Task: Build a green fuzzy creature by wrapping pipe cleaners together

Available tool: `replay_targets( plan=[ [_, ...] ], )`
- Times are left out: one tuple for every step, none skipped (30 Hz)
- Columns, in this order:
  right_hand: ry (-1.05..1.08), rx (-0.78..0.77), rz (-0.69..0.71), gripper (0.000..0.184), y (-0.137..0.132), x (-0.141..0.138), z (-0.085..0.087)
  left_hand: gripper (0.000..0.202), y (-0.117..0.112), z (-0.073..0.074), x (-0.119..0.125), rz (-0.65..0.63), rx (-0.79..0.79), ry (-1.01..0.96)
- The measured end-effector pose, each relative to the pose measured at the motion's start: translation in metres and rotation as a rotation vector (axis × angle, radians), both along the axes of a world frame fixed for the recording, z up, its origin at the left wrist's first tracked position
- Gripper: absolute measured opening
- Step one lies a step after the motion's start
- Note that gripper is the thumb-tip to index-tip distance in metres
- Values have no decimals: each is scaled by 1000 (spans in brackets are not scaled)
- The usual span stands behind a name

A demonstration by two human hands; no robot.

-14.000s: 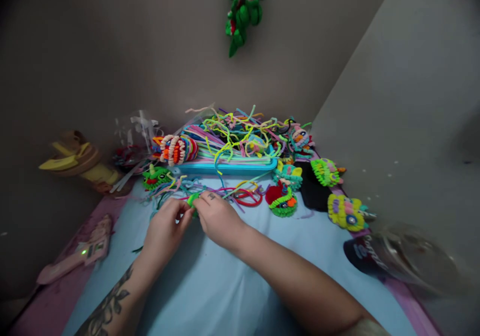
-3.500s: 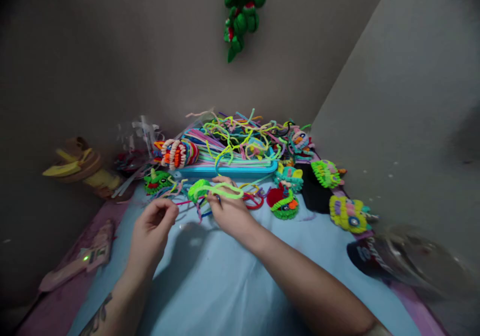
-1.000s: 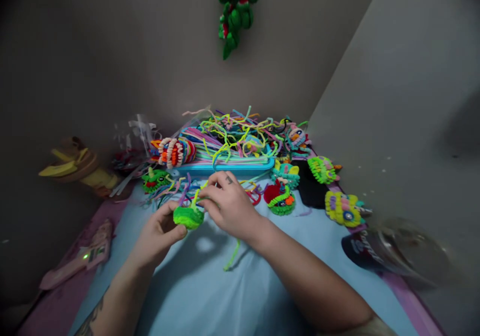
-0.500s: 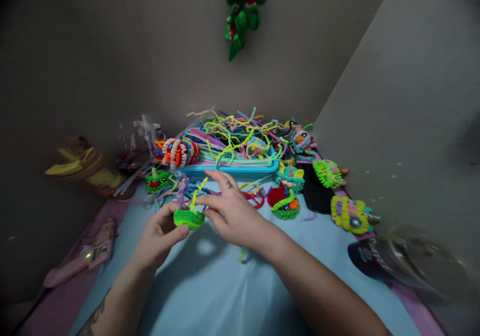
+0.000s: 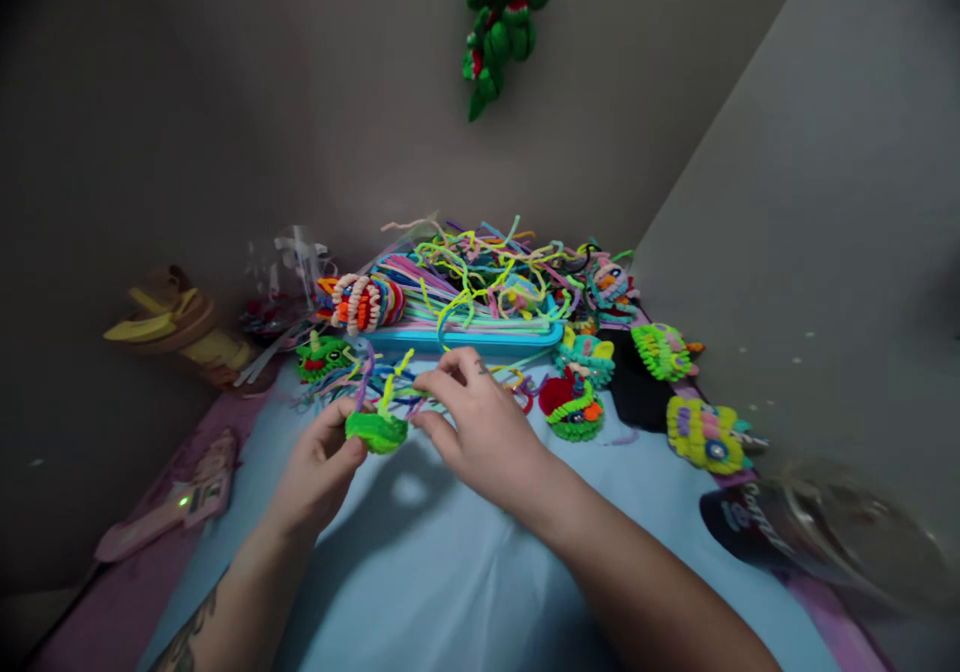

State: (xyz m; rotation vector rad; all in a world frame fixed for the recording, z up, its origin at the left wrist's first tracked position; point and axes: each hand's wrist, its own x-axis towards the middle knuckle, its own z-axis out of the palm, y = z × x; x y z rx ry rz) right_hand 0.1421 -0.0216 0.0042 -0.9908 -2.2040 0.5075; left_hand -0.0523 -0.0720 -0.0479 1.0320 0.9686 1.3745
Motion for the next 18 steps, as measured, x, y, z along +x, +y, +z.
replay_targets(
  plan=[
    [-26, -24, 17, 22, -1, 0, -1, 32, 0, 0, 0, 22, -4, 12],
    [-49, -34, 26, 23, -1, -1, -2, 32, 0, 1, 1, 49, -9, 27],
    [-71, -30, 26, 25, -1, -1, -4, 31, 1, 2, 1, 78, -14, 44],
    [-91, -15, 20, 28, -1, -1, -5, 31, 1, 3, 2, 107, -16, 58],
    [-116, 1, 11, 30, -1, -1, -6, 30, 1, 4, 2, 133, -15, 69],
    [-149, 13, 6, 34, -2, -1, -6, 29, 1, 4, 3, 159, -13, 77],
    [-191, 20, 8, 37, -2, -1, -6, 28, 1, 5, 3, 178, -13, 85],
    [-231, 22, 22, 40, -2, -1, -5, 27, 1, 5, 3, 191, -13, 94],
    [-261, 21, 47, 41, -2, -1, -4, 26, 1, 5, 4, 200, -14, 104],
    [-278, 17, 77, 42, -2, -1, -2, 26, 1, 5, 4, 207, -15, 113],
    [-279, 10, 107, 42, -3, -1, -1, 26, 1, 5, 4, 212, -16, 122],
    [-265, 1, 132, 41, -3, -2, 0, 26, 1, 5, 5, 218, -17, 130],
    [-239, -12, 149, 40, -3, -2, 1, 26, 1, 5, 5, 225, -17, 139],
    [-203, -27, 158, 38, -3, -2, 1, 26, 1, 5, 5, 232, -17, 149],
    [-160, -44, 162, 37, -2, -2, 1, 26, 1, 5, 5, 237, -19, 160],
    [-113, -62, 164, 35, -2, -3, 1, 25, 1, 5, 5, 236, -18, 173],
    [-65, -85, 166, 34, -2, -3, 0, 24, 1, 5, 5, 230, -15, 189],
    [-23, -112, 166, 33, -2, -4, 0, 24, 1, 6, 4, 218, -11, 206]
  ],
)
